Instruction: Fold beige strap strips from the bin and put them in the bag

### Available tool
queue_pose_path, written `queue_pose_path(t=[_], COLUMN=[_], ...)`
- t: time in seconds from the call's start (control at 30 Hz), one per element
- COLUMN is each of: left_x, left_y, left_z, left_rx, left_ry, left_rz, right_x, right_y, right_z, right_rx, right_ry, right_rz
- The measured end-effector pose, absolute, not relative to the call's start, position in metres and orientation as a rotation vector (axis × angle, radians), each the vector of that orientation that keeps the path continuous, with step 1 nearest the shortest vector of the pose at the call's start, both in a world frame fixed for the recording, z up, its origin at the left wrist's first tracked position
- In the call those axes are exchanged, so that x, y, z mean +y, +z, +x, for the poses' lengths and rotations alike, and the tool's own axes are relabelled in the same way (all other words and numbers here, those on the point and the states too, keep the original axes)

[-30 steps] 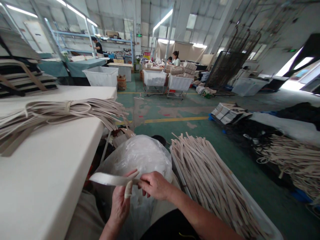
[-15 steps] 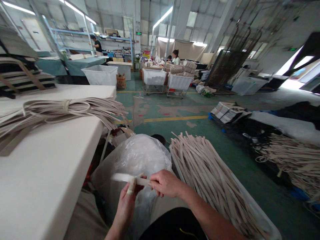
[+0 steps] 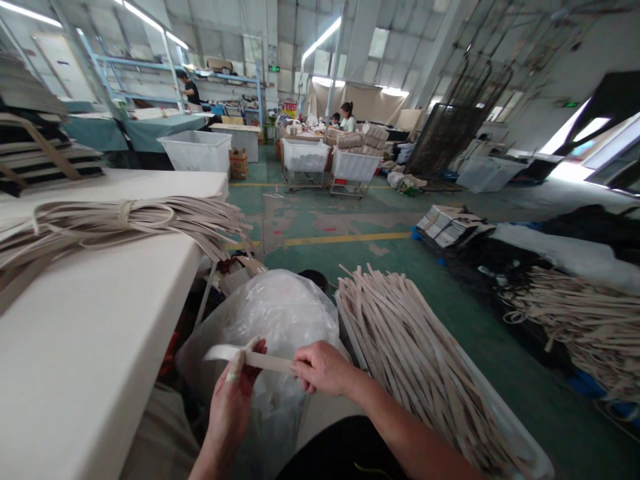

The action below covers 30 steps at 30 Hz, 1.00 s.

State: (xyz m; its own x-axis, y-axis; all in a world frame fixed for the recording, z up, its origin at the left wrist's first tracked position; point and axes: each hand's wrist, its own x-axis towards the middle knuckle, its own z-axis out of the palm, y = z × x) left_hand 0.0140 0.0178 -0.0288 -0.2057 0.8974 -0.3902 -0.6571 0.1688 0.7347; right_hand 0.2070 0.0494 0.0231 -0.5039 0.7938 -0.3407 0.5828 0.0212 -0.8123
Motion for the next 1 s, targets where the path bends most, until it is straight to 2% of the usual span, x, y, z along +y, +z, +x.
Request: queue_pose_path(t=[0.2,0.47,0.67,1.0], left_x=[0.006,0.022,0.007,0.017], left_y=[-0.04,-0.03,-0.04,-0.029], left_z=[0.033,0.006,0.032,0.012], left_rx=[0.947,1.062,0.952,0.99], left_ry=[1.293,1.45,1.245,1.356], left_rz=[0.478,0.268,0.559,0.426], right_x=[0.048,0.052,0.05,0.05], right_y=[0.031,0.027,0.028,0.027], right_z=[0.18,0.202,0.178,0.194], right_rx=[-2.1,-2.046,-2.06,-2.056], right_ry=[1.363,1.498,1.379,1.368], right_rz=[-1.408,-1.45,-1.443,-1.416])
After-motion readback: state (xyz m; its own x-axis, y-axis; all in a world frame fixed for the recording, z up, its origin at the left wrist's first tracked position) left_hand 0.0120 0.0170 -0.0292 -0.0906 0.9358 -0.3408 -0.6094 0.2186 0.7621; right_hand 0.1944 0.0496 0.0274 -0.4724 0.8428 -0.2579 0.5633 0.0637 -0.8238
